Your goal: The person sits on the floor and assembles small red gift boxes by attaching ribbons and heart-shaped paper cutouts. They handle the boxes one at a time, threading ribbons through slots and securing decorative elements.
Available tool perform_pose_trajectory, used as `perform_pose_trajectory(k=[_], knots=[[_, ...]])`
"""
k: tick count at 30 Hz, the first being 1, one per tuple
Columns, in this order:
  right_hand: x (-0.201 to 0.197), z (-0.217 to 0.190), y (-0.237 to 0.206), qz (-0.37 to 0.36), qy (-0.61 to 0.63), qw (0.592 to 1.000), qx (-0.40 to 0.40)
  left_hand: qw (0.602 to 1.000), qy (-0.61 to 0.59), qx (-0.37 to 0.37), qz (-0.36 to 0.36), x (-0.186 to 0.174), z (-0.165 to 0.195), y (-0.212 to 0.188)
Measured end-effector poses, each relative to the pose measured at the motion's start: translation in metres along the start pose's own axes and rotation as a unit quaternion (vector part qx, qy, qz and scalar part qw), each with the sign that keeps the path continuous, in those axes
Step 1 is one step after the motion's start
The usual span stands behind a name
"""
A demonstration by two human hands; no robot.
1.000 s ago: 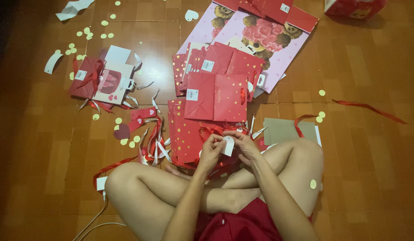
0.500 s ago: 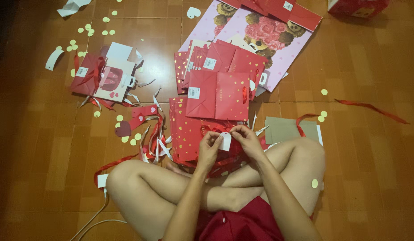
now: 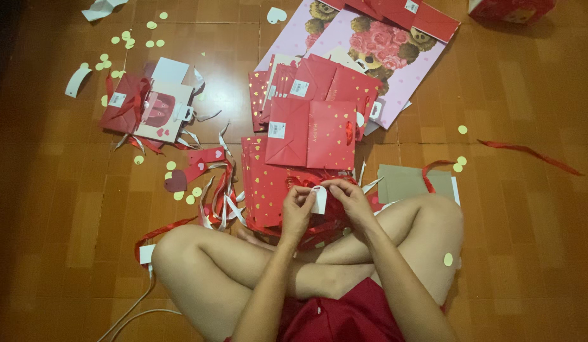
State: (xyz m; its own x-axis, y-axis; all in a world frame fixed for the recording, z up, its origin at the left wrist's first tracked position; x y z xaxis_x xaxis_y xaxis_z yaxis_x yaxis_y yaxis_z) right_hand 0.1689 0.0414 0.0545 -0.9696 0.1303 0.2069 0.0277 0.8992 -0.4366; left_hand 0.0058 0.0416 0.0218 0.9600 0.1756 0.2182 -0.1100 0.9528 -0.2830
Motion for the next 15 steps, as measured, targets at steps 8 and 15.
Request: perform_pose_trajectory(k=[8, 15], knots=[[0.028, -0.046, -0.021, 0.051, -0.354, 0.876, -0.324, 0.998, -0.01, 0.06, -0.009, 0.002, 0.009, -0.009], [0.038, -0.072, -0.044, 0.076, -0.327, 0.822, -0.46, 0.998, -0.028, -0.051, -0.037, 0.004, -0.007, -0.006]])
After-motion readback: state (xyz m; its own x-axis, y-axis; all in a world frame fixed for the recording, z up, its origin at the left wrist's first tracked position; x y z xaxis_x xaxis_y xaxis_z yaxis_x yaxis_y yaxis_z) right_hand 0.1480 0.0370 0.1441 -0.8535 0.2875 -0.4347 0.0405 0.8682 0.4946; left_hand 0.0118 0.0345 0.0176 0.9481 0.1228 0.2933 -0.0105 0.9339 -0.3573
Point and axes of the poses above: each hand's wrist, its own y-axis towards the middle knuckle, its own x-axis out of the palm, z = x × y, the point moved 5 cm from there along y, towards the middle knuckle, and after that the axes turned 7 degrees about z, right-handed, at the moved point
